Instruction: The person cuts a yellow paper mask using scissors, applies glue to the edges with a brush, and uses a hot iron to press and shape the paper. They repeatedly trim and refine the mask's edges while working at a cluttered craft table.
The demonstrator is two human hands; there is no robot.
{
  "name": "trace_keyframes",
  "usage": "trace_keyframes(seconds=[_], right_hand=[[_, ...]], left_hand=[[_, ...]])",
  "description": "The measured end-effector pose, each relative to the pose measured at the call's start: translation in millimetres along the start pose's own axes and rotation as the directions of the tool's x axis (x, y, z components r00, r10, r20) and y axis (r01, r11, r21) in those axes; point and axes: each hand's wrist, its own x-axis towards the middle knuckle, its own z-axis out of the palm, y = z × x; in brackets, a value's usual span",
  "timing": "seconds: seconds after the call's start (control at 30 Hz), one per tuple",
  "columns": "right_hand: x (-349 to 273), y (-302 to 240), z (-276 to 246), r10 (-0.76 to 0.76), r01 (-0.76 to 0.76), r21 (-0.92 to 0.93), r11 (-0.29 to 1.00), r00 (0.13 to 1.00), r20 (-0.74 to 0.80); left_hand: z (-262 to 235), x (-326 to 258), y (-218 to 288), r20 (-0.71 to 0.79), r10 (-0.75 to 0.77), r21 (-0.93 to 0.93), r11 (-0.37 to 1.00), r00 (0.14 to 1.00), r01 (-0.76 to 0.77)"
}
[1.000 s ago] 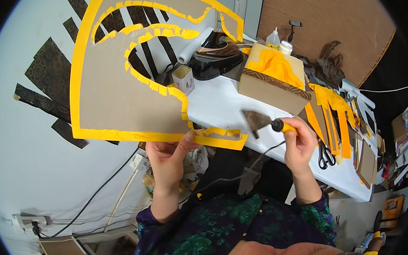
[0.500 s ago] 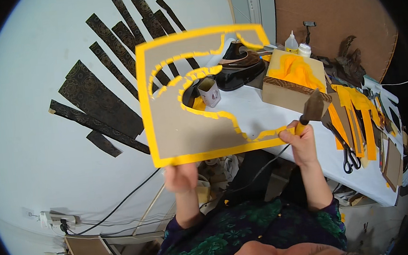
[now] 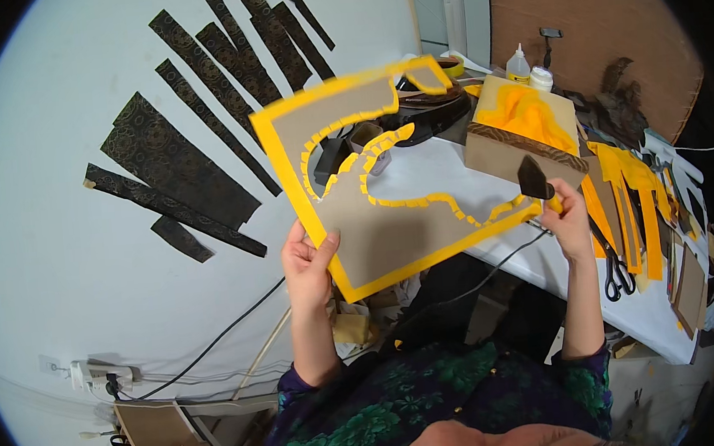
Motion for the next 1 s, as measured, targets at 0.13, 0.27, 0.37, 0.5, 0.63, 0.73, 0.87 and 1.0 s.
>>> trace_keyframes(seconds=[0.13, 0.27, 0.37, 0.5, 0.63, 0.73, 0.87, 1.0], right_hand=[[-12.0, -22.8, -1.6, -0.229, 0.165, -0.356, 0.92, 0.962, -0.146], [-22.5, -83.9, 45.4, -0.501, 0.406, -0.568, 0.716, 0.865, -0.013], [-27.5, -108.5, 72.2, -0.643, 0.562, -0.612, 0.556, 0.758, 0.112], [-30.9, -117.6, 88.2, -0.706, 0.622, -0.628, 0.468, 0.69, 0.157], [-35.0, -94.8, 92.6, -0.763, 0.622, -0.604, 0.498, 0.645, 0.034], [-39.7, -81.5, 94.5, -0.779, 0.597, -0.626, 0.502, 0.627, -0.027], [-39.6, -64.9, 97.1, -0.813, 0.621, -0.61, 0.492, 0.578, -0.067], [-44.9, -48.6, 94.4, -0.813, 0.603, -0.637, 0.48, 0.579, -0.063]], left_hand=[[19.9, -7.9, -3.0, -0.051, 0.254, 0.301, 0.926, 0.966, -0.228], [29.6, -10.7, -6.0, -0.069, 0.441, 0.471, 0.805, 0.895, -0.361], [25.6, -7.5, -20.6, 0.027, 0.651, 0.737, 0.5, 0.759, -0.454], [37.1, -0.5, -16.8, 0.181, 0.749, 0.781, 0.284, 0.637, -0.556], [47.0, 4.1, -13.6, 0.316, 0.818, 0.765, 0.08, 0.481, -0.639], [52.1, 2.1, -12.9, 0.366, 0.832, 0.75, 0.001, 0.417, -0.661], [57.0, 1.2, -13.8, 0.384, 0.829, 0.719, 0.007, 0.406, -0.695], [59.4, -2.3, -8.7, 0.417, 0.809, 0.714, -0.009, 0.415, -0.7]])
